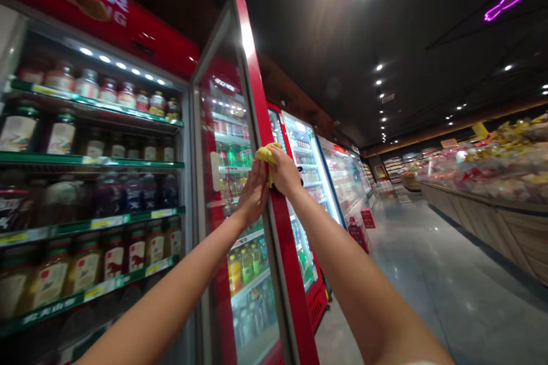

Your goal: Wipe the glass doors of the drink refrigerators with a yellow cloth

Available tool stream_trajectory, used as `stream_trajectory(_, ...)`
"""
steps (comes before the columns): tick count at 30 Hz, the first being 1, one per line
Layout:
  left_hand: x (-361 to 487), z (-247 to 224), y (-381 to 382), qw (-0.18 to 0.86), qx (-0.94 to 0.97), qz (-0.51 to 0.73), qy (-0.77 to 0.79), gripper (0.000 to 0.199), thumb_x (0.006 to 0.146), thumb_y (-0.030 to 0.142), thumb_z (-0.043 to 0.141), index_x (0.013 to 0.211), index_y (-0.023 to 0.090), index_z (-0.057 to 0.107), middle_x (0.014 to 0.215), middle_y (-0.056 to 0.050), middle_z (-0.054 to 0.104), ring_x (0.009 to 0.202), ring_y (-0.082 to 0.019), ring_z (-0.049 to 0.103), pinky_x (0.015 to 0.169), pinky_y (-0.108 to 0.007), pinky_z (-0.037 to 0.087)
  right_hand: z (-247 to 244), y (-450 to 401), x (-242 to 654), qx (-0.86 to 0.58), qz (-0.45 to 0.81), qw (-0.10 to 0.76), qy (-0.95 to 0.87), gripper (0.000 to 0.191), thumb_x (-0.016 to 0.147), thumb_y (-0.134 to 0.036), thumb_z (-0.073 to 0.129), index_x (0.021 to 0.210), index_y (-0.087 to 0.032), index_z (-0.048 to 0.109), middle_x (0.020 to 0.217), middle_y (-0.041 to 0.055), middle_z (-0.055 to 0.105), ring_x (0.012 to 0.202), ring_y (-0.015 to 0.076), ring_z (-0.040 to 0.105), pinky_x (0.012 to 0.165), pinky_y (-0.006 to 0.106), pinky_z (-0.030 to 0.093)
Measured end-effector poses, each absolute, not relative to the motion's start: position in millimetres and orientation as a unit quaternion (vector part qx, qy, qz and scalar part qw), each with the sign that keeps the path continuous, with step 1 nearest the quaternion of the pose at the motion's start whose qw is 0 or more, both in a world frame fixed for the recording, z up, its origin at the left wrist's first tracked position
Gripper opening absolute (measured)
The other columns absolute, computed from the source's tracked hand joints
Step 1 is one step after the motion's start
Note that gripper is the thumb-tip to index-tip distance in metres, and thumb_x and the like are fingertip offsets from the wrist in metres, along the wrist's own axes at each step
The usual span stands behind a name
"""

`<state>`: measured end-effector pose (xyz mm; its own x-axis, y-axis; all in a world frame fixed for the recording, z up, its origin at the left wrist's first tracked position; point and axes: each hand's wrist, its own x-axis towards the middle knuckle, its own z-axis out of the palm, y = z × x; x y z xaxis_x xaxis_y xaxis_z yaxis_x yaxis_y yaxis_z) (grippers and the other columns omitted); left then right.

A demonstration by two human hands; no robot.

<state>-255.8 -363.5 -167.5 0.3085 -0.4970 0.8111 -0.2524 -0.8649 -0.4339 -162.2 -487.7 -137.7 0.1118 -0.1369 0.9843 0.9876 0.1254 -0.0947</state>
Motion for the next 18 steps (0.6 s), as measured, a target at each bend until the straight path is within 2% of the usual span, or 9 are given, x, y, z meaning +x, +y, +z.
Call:
stream_trajectory(4,-262,-153,-369,0.093,-0.780,-0.570,0.243,0.066,0.106,0.031,0.026,0.163,0.021,-0.005,0.172,-0.011,-0.001,0.158,-0.025,0.002,0.129,-0.050,0.019,-78,-490,-164,-0.455,-0.491,0.555,-0.493,0.048,0.086,-0.013,0.055,0.132,-0.023,0.066,0.143,0.0039,0.063,0.140,0.0236,0.050,0.124,0.046,0.031)
stream_trajectory(7,-263,-157,-370,0.084,-0.774,-0.577,0.247,0.065,0.106,0.033,0.026,0.164,0.021,-0.003,0.172,-0.011,0.000,0.158,-0.024,0.002,0.129,-0.049,0.019,-75,-491,-162,-0.444,-0.490,0.546,-0.515,0.051,0.087,-0.014,0.055,0.136,-0.024,0.063,0.147,0.0039,0.059,0.143,0.0244,0.047,0.125,0.047,0.031)
stream_trajectory(12,-260,-172,-368,0.066,-0.784,-0.567,0.243,0.067,0.106,0.034,0.028,0.163,0.021,-0.005,0.172,-0.011,-0.002,0.157,-0.025,-0.002,0.129,-0.050,0.018,-139,-496,-156,-0.426,-0.468,0.516,-0.577,0.059,0.088,-0.014,0.053,0.145,-0.026,0.056,0.158,0.0041,0.048,0.149,0.0242,0.038,0.127,0.047,0.026)
stream_trajectory(18,-272,-225,-366,0.066,-0.796,-0.538,0.270,0.073,0.106,0.033,0.032,0.160,0.028,-0.016,0.168,-0.005,-0.024,0.155,-0.026,-0.015,0.129,-0.051,0.012,-234,-503,-165,-0.451,-0.414,0.520,-0.596,0.064,0.092,-0.016,0.049,0.154,-0.030,0.044,0.163,0.0024,0.038,0.155,0.0230,0.025,0.128,0.051,0.020)
